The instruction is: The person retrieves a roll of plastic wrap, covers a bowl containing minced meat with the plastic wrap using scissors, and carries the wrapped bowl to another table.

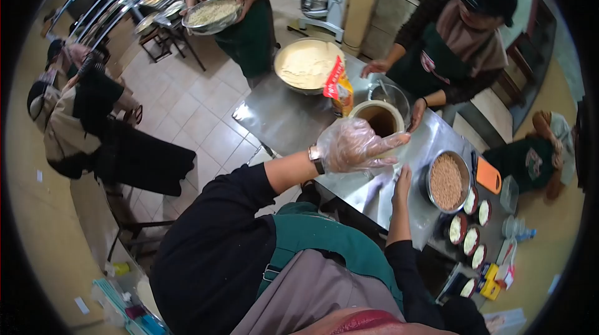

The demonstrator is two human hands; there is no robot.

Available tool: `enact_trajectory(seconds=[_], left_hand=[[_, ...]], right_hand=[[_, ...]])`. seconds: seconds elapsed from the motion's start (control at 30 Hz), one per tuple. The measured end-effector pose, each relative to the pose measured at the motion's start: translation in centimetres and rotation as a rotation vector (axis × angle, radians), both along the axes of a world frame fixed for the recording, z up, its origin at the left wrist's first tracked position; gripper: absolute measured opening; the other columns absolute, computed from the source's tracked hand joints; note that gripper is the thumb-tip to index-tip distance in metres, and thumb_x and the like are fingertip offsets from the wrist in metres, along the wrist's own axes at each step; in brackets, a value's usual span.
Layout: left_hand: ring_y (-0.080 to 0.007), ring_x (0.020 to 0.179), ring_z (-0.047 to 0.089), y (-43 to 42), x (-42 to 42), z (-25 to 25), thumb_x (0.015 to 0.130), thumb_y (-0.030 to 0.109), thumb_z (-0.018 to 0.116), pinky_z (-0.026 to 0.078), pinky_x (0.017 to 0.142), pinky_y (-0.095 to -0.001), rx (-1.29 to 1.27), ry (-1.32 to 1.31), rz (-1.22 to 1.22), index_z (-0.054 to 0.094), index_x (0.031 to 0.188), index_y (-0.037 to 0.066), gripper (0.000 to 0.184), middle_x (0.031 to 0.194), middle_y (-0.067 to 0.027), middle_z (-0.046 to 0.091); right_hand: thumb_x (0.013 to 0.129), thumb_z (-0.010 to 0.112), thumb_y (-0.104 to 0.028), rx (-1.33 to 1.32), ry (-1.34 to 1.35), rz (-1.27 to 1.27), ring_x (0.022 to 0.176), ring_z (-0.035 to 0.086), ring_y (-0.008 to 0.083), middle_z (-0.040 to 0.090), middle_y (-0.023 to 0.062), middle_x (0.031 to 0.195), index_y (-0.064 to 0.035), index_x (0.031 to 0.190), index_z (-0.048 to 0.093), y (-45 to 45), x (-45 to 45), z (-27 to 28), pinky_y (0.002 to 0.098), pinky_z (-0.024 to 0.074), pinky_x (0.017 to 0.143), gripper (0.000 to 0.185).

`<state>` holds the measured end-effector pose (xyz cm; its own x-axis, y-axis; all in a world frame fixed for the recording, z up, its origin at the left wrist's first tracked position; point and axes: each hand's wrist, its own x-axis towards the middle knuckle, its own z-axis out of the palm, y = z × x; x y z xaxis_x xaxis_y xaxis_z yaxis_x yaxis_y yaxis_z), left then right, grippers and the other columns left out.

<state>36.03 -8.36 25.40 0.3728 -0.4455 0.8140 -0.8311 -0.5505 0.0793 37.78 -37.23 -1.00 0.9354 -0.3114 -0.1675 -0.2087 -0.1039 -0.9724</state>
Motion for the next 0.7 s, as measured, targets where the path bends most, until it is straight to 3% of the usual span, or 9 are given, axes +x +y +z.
enact_trajectory(seconds=[0.03, 0.1, 0.23, 0.3, 0.37, 0.5, 0.53, 0.57, 0.7], left_hand=[[-0.0181, 0.048, 0.052, 0.7, -0.6, -0.6, 0.073, 0.035, 0.075, 0.043, 0.048, -0.0319, -0.056, 0.002, 0.031, 0.054, 0.127, 0.016, 0.061, 0.052, -0.0009, 0.049], [-0.0185, 0.048, 0.053, 2.7, -2.1, -0.7, 0.072, 0.031, 0.077, 0.044, 0.049, -0.0321, -0.028, 0.059, 0.09, 0.054, 0.127, 0.014, 0.062, 0.053, -0.0012, 0.05], [-0.019, 0.06, 0.06, 5.3, -4.3, -3.5, 0.073, 0.018, 0.076, 0.049, 0.06, -0.0298, -0.107, 0.237, 0.306, 0.053, 0.125, 0.009, 0.058, 0.075, -0.005, 0.064], [-0.0186, 0.073, 0.065, 7.0, -3.0, -8.8, 0.077, 0.008, 0.071, 0.052, 0.071, -0.0288, -0.208, 0.295, 0.341, 0.05, 0.127, 0.006, 0.054, 0.09, -0.0056, 0.067], [-0.0176, 0.084, 0.065, 7.7, -3.5, -7.6, 0.082, 0.002, 0.064, 0.051, 0.079, -0.0286, -0.428, 0.292, 0.376, 0.046, 0.13, 0.004, 0.051, 0.1, -0.0071, 0.067], [-0.0094, 0.079, 0.061, 11.3, -2.6, -9.6, 0.086, 0.001, 0.061, 0.048, 0.071, -0.0229, -0.6, 0.501, 0.561, 0.041, 0.134, 0.003, 0.053, 0.085, -0.0068, 0.067], [-0.0073, 0.073, 0.059, 11.1, -2.7, -9.3, 0.086, 0.002, 0.062, 0.048, 0.065, -0.0212, -0.949, 0.699, 0.493, 0.041, 0.134, 0.003, 0.052, 0.079, -0.005, 0.066], [-0.0088, 0.079, 0.06, 12.4, -2.2, -12.2, 0.085, 0.008, 0.065, 0.049, 0.069, -0.0232, -1.112, 0.776, 0.474, 0.046, 0.13, 0.004, 0.049, 0.092, -0.0086, 0.066], [-0.0089, 0.073, 0.057, 14.2, -1.1, -17.3, 0.086, 0.013, 0.066, 0.049, 0.065, -0.0236, -1.127, 0.893, 0.538, 0.05, 0.126, 0.004, 0.044, 0.087, -0.0043, 0.063]], right_hand=[[0.092, 0.045, -0.054, 0.218, 0.235, -0.061, 0.105, 0.053, 0.0242, 0.049, 0.0132, 0.125, -0.0017, 0.132, 0.041, 1.0, -1.2, -0.2, 0.0364, 0.0405, 0.093, 0.066], [0.091, 0.044, -0.055, 0.458, 0.234, 0.034, 0.093, 0.056, 0.0209, 0.052, 0.0125, 0.119, -0.0032, 0.127, 0.046, 2.7, -1.5, -1.4, 0.0344, 0.0425, 0.084, 0.063], [0.09, 0.045, -0.056, 0.263, 0.134, 0.115, 0.108, 0.051, 0.0226, 0.05, 0.0097, 0.126, -0.0044, 0.127, 0.048, 3.8, 0.2, -1.6, 0.0321, 0.0422, 0.083, 0.063], [0.091, 0.044, -0.053, 0.275, 0.144, 0.098, 0.109, 0.051, 0.0212, 0.054, 0.0092, 0.12, -0.0063, 0.122, 0.049, 4.0, 1.5, -3.6, 0.0343, 0.0402, 0.087, 0.056], [0.092, 0.044, -0.05, 0.328, 0.203, 0.071, 0.1, 0.053, 0.0186, 0.056, 0.0078, 0.114, -0.0092, 0.122, 0.049, 4.8, 2.2, -4.1, 0.034, 0.0408, 0.085, 0.05], [0.096, 0.047, -0.035, 0.415, 0.075, 0.031, 0.1, 0.053, 0.0177, 0.057, 0.0077, 0.11, -0.0032, 0.116, 0.051, 6.4, 3.1, -3.6, 0.0324, 0.0414, 0.087, 0.038], [0.096, 0.047, -0.035, 0.413, 0.078, 0.016, 0.1, 0.053, 0.0177, 0.057, 0.0077, 0.11, -0.0032, 0.116, 0.051, 6.1, 2.5, -3.3, 0.0324, 0.0414, 0.087, 0.038], [0.095, 0.048, -0.033, 0.366, 0.071, 0.003, 0.098, 0.053, 0.0168, 0.058, 0.0076, 0.106, -0.0023, 0.113, 0.052, 5.9, 1.7, -2.6, 0.0312, 0.0409, 0.086, 0.035], [0.095, 0.049, -0.029, 0.328, 0.135, -0.021, 0.094, 0.053, 0.0156, 0.059, 0.0076, 0.1, 0.0, 0.106, 0.056, 4.1, -2.3, 0.5, 0.0294, 0.0407, 0.085, 0.032]])
